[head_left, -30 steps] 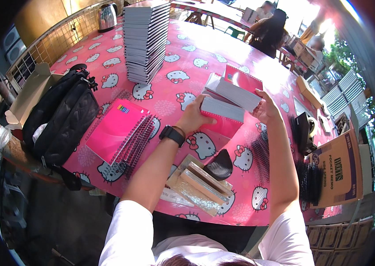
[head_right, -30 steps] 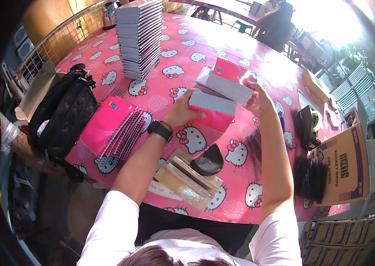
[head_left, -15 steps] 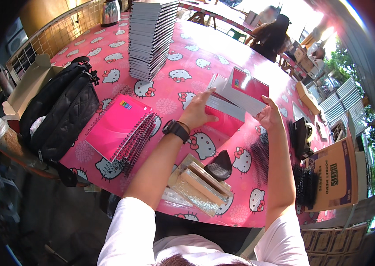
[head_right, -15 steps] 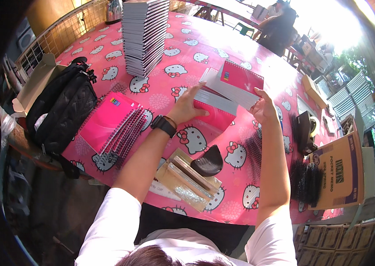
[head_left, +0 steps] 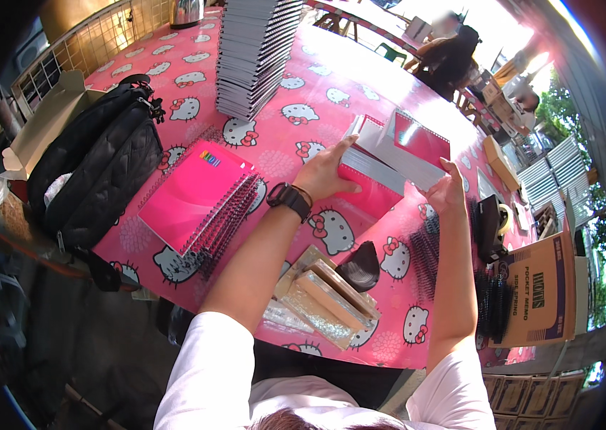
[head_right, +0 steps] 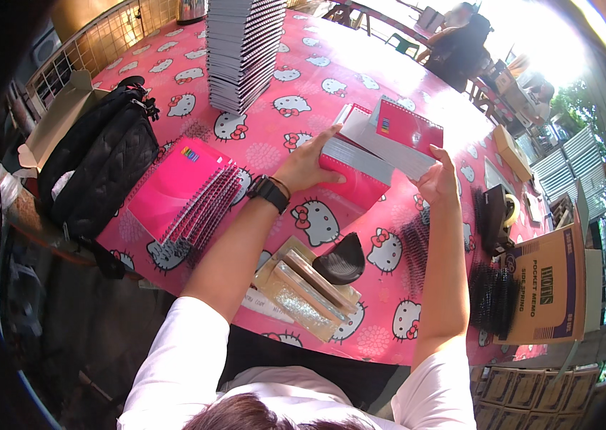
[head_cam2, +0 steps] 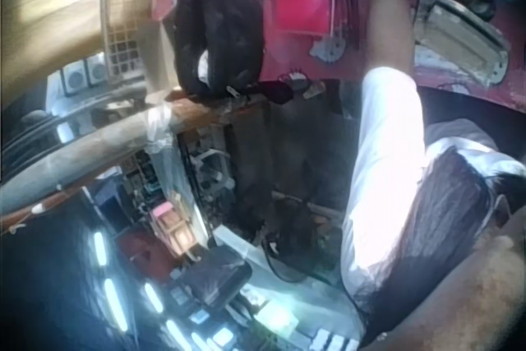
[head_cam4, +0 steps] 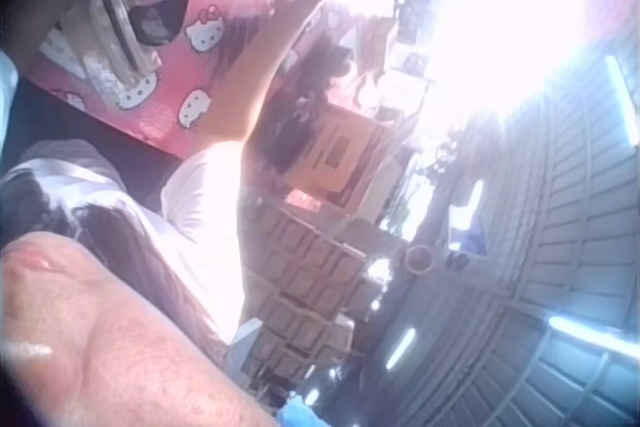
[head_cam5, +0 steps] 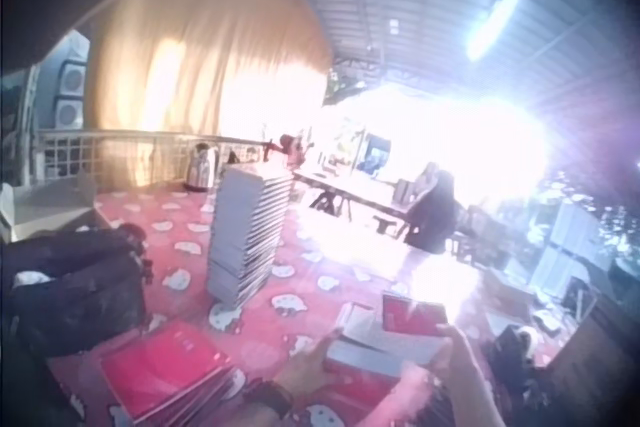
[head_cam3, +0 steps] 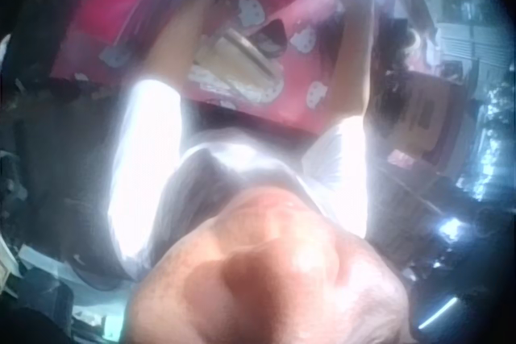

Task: The person binds notebooks by hand, threading a plastic spiral spine through the punched holes using a rubber friction pad, moving them between stacks, and organizing the finished items on a table.

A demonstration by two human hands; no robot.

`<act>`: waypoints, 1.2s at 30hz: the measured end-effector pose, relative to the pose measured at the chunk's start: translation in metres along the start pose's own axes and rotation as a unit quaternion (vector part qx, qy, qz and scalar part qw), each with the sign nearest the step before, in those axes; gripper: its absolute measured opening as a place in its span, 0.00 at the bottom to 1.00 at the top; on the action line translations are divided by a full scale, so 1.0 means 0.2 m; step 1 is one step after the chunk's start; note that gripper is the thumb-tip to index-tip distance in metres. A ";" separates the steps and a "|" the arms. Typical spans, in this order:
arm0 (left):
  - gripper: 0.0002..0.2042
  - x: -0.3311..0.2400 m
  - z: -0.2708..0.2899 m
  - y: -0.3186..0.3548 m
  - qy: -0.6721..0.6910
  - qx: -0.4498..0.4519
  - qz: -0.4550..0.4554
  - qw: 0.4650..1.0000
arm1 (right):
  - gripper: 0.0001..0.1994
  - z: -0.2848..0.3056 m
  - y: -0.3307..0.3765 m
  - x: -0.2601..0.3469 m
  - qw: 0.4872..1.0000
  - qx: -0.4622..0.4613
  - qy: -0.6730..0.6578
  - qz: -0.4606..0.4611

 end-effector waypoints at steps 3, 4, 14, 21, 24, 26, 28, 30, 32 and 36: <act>0.51 0.03 -0.02 0.00 -0.010 0.015 0.044 0.999 | 0.29 -0.03 0.06 0.06 0.998 -0.006 -0.026 0.055; 0.51 0.03 -0.01 0.00 -0.017 0.013 0.046 0.999 | 0.29 -0.02 0.07 0.07 0.997 -0.001 -0.038 0.062; 0.51 -0.02 0.00 0.00 -0.034 0.027 0.036 0.998 | 0.27 0.00 0.08 -0.01 0.995 0.018 -0.073 0.059; 0.50 -0.07 0.03 -0.01 -0.040 -0.001 -0.039 0.998 | 0.26 -0.01 0.05 -0.03 0.998 0.019 -0.057 0.019; 0.52 0.02 0.00 -0.02 -0.067 0.070 0.070 0.993 | 0.25 0.00 0.04 -0.01 1.000 0.012 -0.023 0.009; 0.53 0.01 0.00 -0.03 -0.052 0.094 0.103 0.989 | 0.26 0.03 0.03 -0.01 0.999 0.024 -0.021 -0.010; 0.53 0.00 -0.02 -0.04 -0.054 0.107 0.118 0.986 | 0.26 0.10 0.03 0.03 0.997 0.058 -0.044 -0.039; 0.53 0.00 -0.02 -0.04 -0.073 0.112 0.127 0.983 | 0.25 0.14 0.07 0.06 0.998 0.033 -0.036 -0.027; 0.54 0.00 -0.02 -0.05 -0.088 0.109 0.131 0.981 | 0.23 0.15 0.14 0.12 0.999 0.013 -0.030 0.027; 0.55 0.07 0.01 0.00 0.029 0.019 0.107 0.994 | 0.21 0.01 0.35 0.18 0.982 0.014 -0.050 0.179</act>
Point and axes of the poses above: each hand's wrist, its own y-axis away from the middle knuckle, its own z-axis out of the back of the hand, x = y × z, the point moved 10 cm from there along -y, towards the middle knuckle, and after that the axes turned 4 degrees about x, right-handed, at the moved point
